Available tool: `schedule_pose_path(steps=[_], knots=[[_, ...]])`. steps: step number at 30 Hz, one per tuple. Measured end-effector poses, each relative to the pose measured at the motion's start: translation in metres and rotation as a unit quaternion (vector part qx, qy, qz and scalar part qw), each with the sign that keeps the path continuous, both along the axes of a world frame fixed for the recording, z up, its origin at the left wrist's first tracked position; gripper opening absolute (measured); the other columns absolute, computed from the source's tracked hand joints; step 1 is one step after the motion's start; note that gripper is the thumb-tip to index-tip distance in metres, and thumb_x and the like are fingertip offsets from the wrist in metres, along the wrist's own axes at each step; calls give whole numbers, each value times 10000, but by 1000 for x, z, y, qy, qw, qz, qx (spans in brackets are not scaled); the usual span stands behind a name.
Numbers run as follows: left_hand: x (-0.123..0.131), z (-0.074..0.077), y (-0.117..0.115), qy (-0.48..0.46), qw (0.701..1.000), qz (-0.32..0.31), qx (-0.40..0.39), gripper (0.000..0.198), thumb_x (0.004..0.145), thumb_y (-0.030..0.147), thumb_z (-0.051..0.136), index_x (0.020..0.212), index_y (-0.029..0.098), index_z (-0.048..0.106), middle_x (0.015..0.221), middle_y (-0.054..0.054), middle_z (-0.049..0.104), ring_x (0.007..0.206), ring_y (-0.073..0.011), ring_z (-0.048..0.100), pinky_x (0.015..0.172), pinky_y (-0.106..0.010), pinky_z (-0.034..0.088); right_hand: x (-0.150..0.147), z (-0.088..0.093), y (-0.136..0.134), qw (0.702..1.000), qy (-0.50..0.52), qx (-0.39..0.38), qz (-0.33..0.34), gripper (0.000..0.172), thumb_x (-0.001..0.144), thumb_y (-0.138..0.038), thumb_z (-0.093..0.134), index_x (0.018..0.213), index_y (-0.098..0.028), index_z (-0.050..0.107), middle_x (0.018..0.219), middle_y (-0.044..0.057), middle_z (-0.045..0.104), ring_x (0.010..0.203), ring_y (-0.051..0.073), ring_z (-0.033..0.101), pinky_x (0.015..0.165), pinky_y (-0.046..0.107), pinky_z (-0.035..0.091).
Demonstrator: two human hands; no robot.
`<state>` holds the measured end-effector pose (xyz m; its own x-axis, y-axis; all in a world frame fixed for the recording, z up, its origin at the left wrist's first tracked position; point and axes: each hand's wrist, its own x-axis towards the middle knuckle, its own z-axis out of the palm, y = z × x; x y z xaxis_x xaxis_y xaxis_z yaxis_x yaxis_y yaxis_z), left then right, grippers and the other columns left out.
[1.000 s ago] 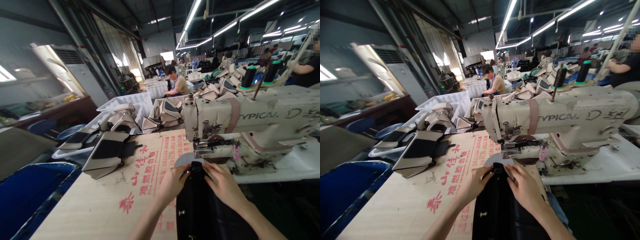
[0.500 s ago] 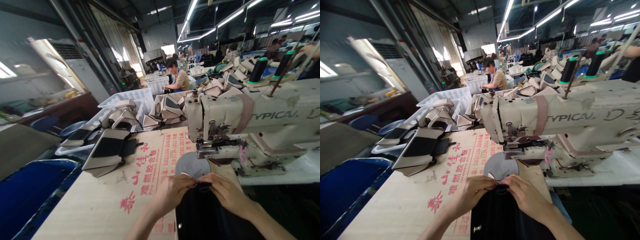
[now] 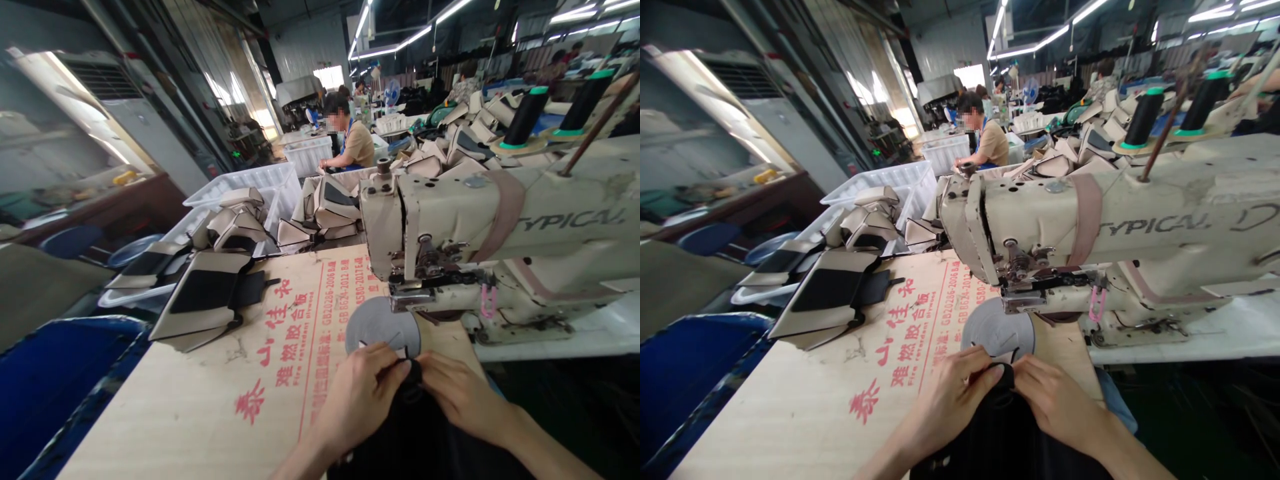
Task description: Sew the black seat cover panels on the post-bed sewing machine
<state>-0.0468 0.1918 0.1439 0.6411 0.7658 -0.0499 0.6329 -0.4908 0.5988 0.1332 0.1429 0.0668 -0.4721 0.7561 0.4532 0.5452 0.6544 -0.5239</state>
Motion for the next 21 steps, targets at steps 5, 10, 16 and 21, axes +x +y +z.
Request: schedule_pose_path(steps=[5,10,16,21], knots=[[-4,-12,0,-5,998,47,-48,349,883,350,407,602,175,515,577,36,485,539,-91,447,510,-207,341,1,1,3,999,-22,-29,1,248,927,-143,312,836,-152,542,843,70,586,874,172,569,785,312,518],[-13,-18,-15,-54,994,51,74,223,883,252,438,1084,205,524,803,-1,602,712,-116,570,667,-226,475,-1,1,9,998,-6,-51,21,217,931,-182,334,895,-155,547,896,91,597,868,174,569,763,303,505],[-35,-23,-25,34,980,-90,175,495,901,103,316,1366,272,291,1145,-50,549,1037,-153,532,907,-298,473,-5,0,12,999,4,-53,-1,210,931,-192,340,825,-150,516,812,86,571,774,178,556,688,306,493],[-39,-23,-19,66,982,-85,157,532,890,80,330,1383,261,248,1168,-38,530,1080,-165,492,984,-342,428,-9,0,13,999,0,-45,-19,215,932,-195,340,825,-153,522,877,104,590,841,196,570,713,310,498]])
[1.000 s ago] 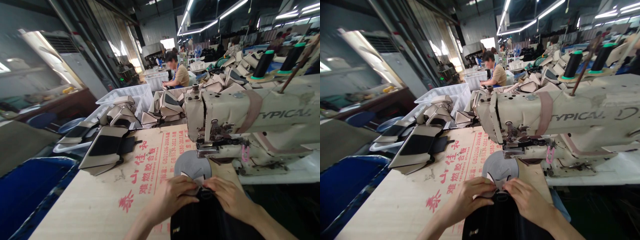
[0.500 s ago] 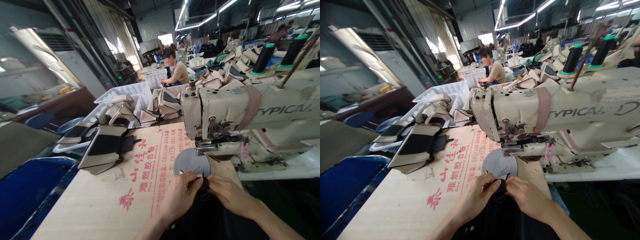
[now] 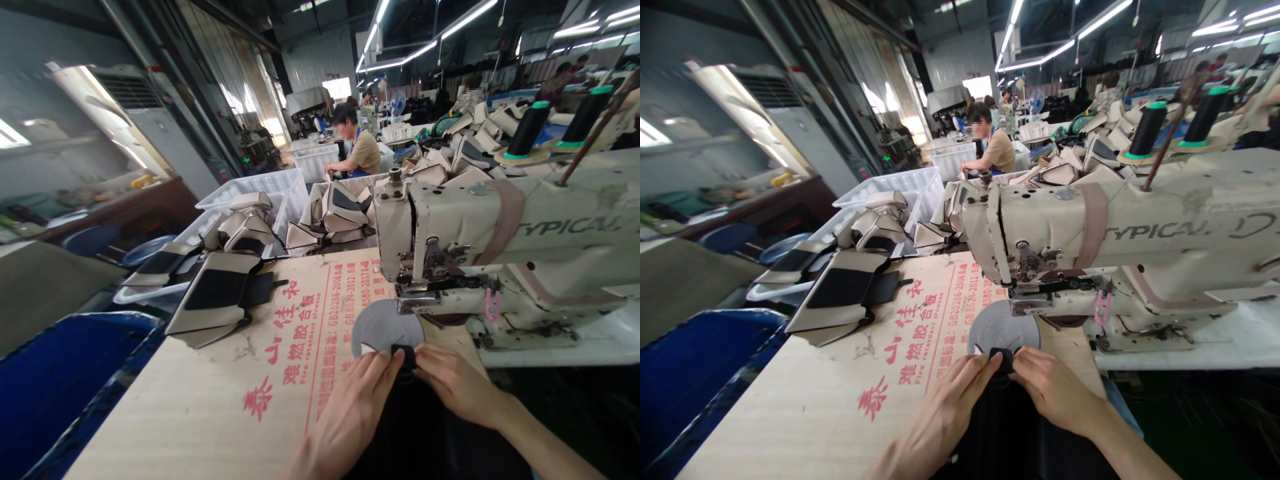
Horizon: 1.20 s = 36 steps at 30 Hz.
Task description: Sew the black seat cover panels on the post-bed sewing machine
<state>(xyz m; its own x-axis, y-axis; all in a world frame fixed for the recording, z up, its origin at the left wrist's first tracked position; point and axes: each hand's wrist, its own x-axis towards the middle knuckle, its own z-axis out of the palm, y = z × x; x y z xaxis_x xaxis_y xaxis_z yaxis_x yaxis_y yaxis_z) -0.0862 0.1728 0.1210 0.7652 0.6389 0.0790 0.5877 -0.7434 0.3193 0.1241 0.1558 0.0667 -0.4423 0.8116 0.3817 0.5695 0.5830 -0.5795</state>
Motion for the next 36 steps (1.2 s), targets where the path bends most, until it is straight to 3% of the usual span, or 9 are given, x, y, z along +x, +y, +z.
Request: schedule_pose_path(steps=[4,9,14,18,20,26,28,32,36], knots=[[5,4,10,-35,998,21,-54,415,885,78,337,1248,256,433,1099,-28,541,1025,-159,516,937,-326,458,-1,-1,1,1000,5,6,-13,204,930,-192,353,848,-151,536,864,95,606,821,193,586,704,307,503],[6,10,21,-59,994,9,-97,312,899,103,313,1121,216,502,1059,-43,543,1008,-158,525,905,-312,465,-2,0,0,997,37,-8,-60,137,908,-226,449,1008,-177,529,898,53,628,822,166,608,737,283,512],[7,8,27,-83,991,5,-103,258,909,143,333,1076,207,518,1039,-52,562,1002,-161,530,907,-324,444,0,3,-2,998,-39,22,-51,298,917,-141,372,1198,-178,465,1030,74,595,939,189,581,809,329,508],[8,-1,25,-181,970,104,-125,144,849,196,511,991,188,525,892,-27,605,834,-138,578,775,-270,481,2,-2,0,995,-63,67,-36,278,917,-126,348,1134,-139,521,978,94,598,900,199,585,774,332,520],[7,-4,25,-201,962,123,-141,96,842,220,533,928,186,558,873,-23,608,820,-133,576,766,-261,474,3,-3,1,995,-60,71,-35,274,918,-131,348,1120,-135,533,948,91,599,872,194,589,750,323,524],[1,-1,36,-179,963,7,-200,129,863,242,510,869,186,625,880,-28,604,850,-122,569,788,-241,456,6,8,3,998,-51,29,-7,260,926,-140,337,1059,-153,560,913,79,596,836,176,589,729,304,520],[1,1,38,-166,968,21,-190,116,854,248,524,883,181,613,858,-26,604,820,-126,568,760,-246,462,9,11,6,999,-42,16,1,253,925,-143,343,1048,-156,564,909,77,597,833,173,589,727,303,518],[8,1,34,-145,980,40,-131,231,893,220,433,1095,224,546,946,-36,589,887,-141,556,804,-277,466,11,8,15,1000,-10,17,-5,231,918,-161,375,1041,-149,570,922,84,601,841,174,589,742,309,514],[14,0,32,-117,988,18,-95,236,910,198,353,1023,198,560,981,-61,570,939,-167,539,855,-320,460,11,7,19,999,-28,15,-11,225,915,-177,382,1019,-159,580,931,88,605,855,186,589,756,332,512]])
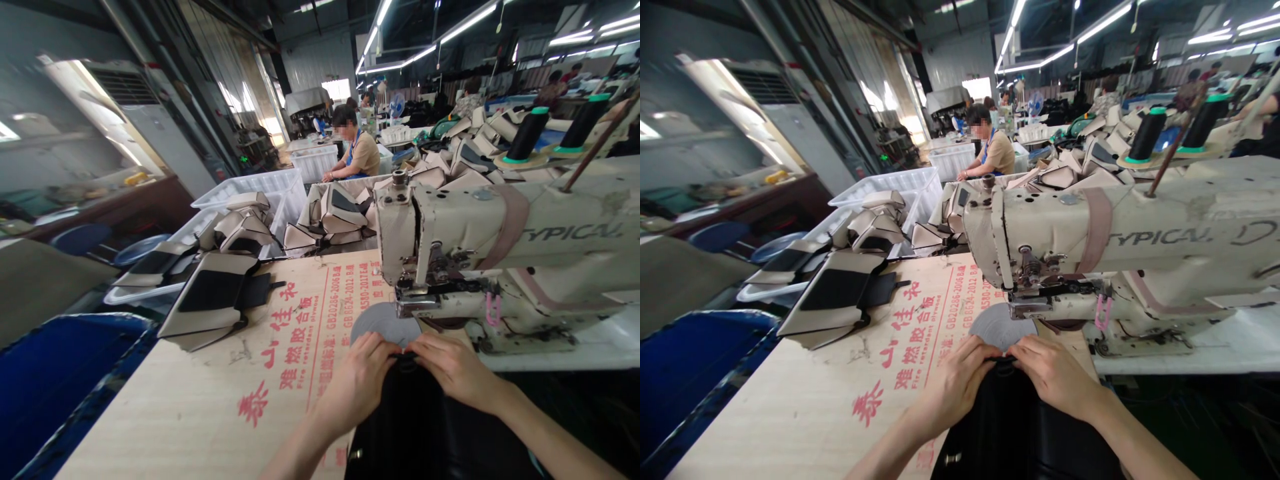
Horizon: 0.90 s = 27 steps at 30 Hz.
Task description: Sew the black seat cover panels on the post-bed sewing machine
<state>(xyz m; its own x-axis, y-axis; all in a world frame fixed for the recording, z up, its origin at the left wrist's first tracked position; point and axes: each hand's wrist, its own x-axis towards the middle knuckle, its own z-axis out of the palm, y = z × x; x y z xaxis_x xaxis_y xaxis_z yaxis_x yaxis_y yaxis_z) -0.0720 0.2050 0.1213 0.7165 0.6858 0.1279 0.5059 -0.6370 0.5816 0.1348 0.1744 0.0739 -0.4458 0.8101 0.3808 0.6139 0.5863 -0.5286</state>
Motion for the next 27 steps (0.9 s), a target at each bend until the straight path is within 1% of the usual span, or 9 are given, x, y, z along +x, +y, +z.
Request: schedule_pose_path(steps=[4,8,10,13,15,18,20,23,27], knots=[[5,0,9,-26,999,29,-12,202,898,206,390,980,175,573,966,-64,574,944,-169,539,849,-315,463,-3,3,2,999,-23,-1,-25,224,911,-171,371,1004,-173,575,969,88,598,937,203,575,815,356,498],[-3,3,11,-57,996,40,-56,218,892,248,426,975,180,616,989,-62,593,959,-159,553,884,-310,449,-4,4,5,1000,-9,-4,-28,208,903,-158,374,960,-180,573,933,68,597,895,185,582,805,335,493],[-13,0,4,-65,993,45,-90,251,892,281,430,1035,200,620,1063,-61,594,1011,-159,547,923,-315,432,-4,2,6,1000,-4,-6,-22,196,904,-158,377,942,-177,569,911,63,593,868,179,579,787,325,486],[-25,-10,-11,-54,986,65,-144,338,913,322,374,1210,262,523,1244,-30,543,1151,-156,485,993,-325,377,-3,2,5,1000,6,-26,-7,188,907,-164,381,933,-175,567,880,55,588,834,171,569,763,310,471],[-25,-18,-15,-37,983,129,-124,365,930,351,301,1155,225,559,1129,-29,619,1062,-153,547,916,-293,429,-4,5,4,999,19,-43,-3,189,907,-174,389,932,-174,576,869,53,588,813,168,561,750,304,458],[-12,-20,-5,-4,973,228,-34,479,938,383,204,863,140,610,742,-31,641,712,-144,595,638,-230,460,-7,11,3,992,94,-78,-27,194,897,-198,418,910,-180,610,858,49,599,831,175,557,773,305,434],[-1,-10,12,15,972,232,2,472,931,397,208,781,150,581,661,-18,596,621,-134,555,578,-220,417,-15,10,0,961,231,-137,-64,165,869,-248,486,875,-187,639,854,40,612,865,186,553,817,303,412],[11,10,42,47,983,176,30,365,891,404,341,717,182,574,658,-9,592,631,-134,547,619,-226,394,-38,-4,-4,860,439,-223,-137,214,809,-369,575,875,-183,656,801,21,625,800,183,556,766,281,420],[28,18,87,113,984,129,43,261,797,339,482,619,178,587,627,-35,608,617,-163,564,625,-262,402,-73,-29,6,775,543,-268,-182,375,829,-476,502,989,-160,623,813,31,642,748,178,580,663,272,450]])
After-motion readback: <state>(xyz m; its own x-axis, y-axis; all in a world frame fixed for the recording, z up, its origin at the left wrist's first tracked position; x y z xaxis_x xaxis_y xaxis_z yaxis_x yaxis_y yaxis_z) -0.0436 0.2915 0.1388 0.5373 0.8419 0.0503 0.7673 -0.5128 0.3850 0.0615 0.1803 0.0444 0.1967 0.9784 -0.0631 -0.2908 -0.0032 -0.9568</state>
